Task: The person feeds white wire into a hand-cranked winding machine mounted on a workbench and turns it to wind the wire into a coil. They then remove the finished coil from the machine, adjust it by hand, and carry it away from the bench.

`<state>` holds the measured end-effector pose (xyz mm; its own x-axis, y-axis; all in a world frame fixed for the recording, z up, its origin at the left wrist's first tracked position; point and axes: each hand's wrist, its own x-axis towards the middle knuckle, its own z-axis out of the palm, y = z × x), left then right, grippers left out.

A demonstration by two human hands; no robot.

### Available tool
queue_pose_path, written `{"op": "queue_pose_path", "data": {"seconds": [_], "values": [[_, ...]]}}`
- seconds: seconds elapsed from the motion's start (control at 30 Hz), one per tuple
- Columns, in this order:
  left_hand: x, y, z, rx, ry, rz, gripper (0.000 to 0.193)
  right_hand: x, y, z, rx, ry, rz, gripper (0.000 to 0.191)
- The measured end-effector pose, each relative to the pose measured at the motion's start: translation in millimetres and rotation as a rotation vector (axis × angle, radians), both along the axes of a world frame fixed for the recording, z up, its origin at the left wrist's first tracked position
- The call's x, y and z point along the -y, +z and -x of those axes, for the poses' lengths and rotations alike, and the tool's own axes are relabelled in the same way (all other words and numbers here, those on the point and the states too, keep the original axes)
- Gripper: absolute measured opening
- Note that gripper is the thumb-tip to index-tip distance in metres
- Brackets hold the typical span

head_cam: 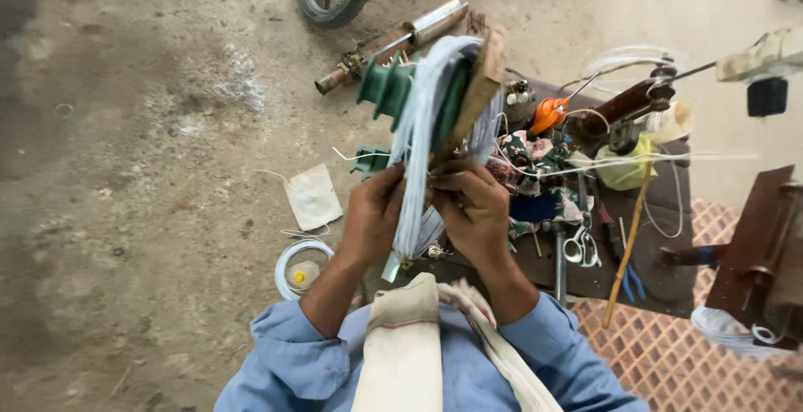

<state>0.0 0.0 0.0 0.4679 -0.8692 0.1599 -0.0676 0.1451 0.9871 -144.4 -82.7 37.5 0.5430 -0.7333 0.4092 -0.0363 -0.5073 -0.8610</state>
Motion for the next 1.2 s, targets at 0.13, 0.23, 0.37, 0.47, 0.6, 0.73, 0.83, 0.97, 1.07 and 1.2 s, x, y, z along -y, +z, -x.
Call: {"op": "queue_pose_path", "data": {"seconds": [0.13, 0.23, 0.37, 0.47, 0.6, 0.73, 0.83, 0.97, 1.07, 1.2], "values": [[4.3, -2.1, -8.0, -0.047, -0.069, -0.077, 0.027, 6.3, -0.5, 2.0, 0.024, 0.024, 0.018, 0.017], [-0.4, -4.4, -9.6, 0.002, -0.056, -0.058, 0.031, 2.4, -1.2, 1.2, -0.116, -0.072, 0.295, 0.021], [-3.4, -5.3, -9.2, -0.13, -0.096, -0.008, 0.035, -8.0, -2.9, -10.8, -0.104, -0.115, 0.166, 0.019], [0.3, -9.3, -11.0, -0.204, -0.091, 0.099, 0.032, -9.3, 4.7, -14.6, -0.193, -0.139, 0.271, 0.018], [-1.7, -11.1, -11.5, -0.469, -0.151, 0.111, 0.034, -12.9, 17.7, -21.9, -0.226, -0.092, 0.333, 0.021], [-6.5, -9.1, -11.0, -0.442, -0.092, 0.092, 0.032, -13.1, 26.5, -30.2, -0.273, -0.107, 0.367, 0.019], [-3.0, -6.7, -8.2, -0.403, -0.018, 0.158, 0.03, -4.5, 38.9, -29.0, -0.319, -0.015, 0.445, 0.023], [-0.6, -4.4, -4.4, -0.3, 0.063, 0.281, 0.027, 9.0, 56.5, -21.7, -0.496, 0.068, 0.48, 0.031], [-0.9, -0.7, -4.0, -0.166, 0.129, 0.207, 0.025, 22.1, 67.6, -18.5, -0.533, 0.178, 0.382, 0.035], [-2.4, 4.9, -4.6, -0.103, 0.187, 0.271, 0.025, 35.0, 68.9, -22.3, -0.501, 0.256, 0.374, 0.031]]}}
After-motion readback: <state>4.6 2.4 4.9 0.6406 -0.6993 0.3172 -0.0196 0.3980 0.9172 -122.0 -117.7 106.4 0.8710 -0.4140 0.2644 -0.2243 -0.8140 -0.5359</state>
